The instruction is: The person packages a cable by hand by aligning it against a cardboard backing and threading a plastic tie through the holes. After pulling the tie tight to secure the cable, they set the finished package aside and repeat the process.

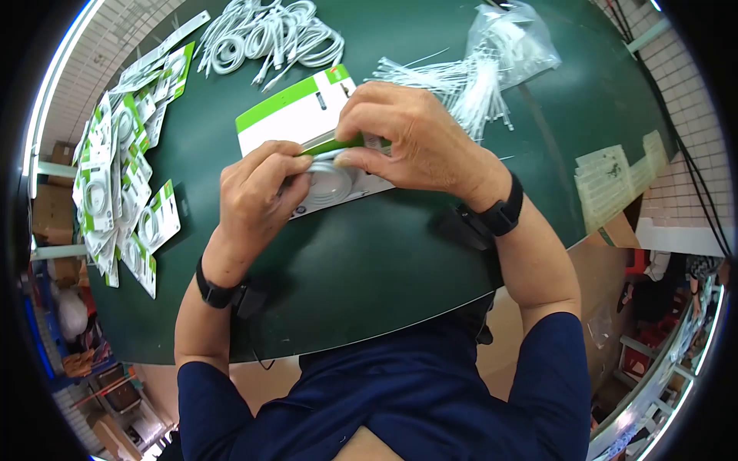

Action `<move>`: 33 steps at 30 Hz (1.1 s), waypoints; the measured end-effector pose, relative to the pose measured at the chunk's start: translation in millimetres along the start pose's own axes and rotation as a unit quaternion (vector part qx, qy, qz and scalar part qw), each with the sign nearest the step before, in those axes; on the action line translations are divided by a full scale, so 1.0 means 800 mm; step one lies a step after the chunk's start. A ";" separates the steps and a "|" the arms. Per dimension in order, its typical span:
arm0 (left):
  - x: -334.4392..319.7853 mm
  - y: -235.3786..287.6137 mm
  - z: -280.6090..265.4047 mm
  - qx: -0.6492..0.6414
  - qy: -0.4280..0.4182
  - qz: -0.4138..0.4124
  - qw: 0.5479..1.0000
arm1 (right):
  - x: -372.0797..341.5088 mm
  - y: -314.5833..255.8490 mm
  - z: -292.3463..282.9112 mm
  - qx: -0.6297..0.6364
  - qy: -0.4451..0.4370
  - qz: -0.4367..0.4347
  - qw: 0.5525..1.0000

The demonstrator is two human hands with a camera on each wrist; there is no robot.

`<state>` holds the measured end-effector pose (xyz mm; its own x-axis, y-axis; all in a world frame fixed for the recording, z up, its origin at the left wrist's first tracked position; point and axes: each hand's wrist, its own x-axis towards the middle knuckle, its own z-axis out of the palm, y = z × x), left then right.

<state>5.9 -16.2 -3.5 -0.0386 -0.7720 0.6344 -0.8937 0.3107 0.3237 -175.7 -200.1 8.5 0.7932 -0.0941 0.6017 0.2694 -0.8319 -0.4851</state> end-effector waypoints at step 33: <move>0.004 0.015 0.003 -0.018 0.010 0.057 0.998 | -0.038 0.095 -0.033 -0.269 -0.054 0.231 0.933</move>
<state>-5.7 -16.4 0.8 -0.1293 -0.7200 0.6818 -0.8675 0.4152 0.2739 -193.7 -274.7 -29.9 0.8147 -0.4796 0.3260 -0.4054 -0.8730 -0.2711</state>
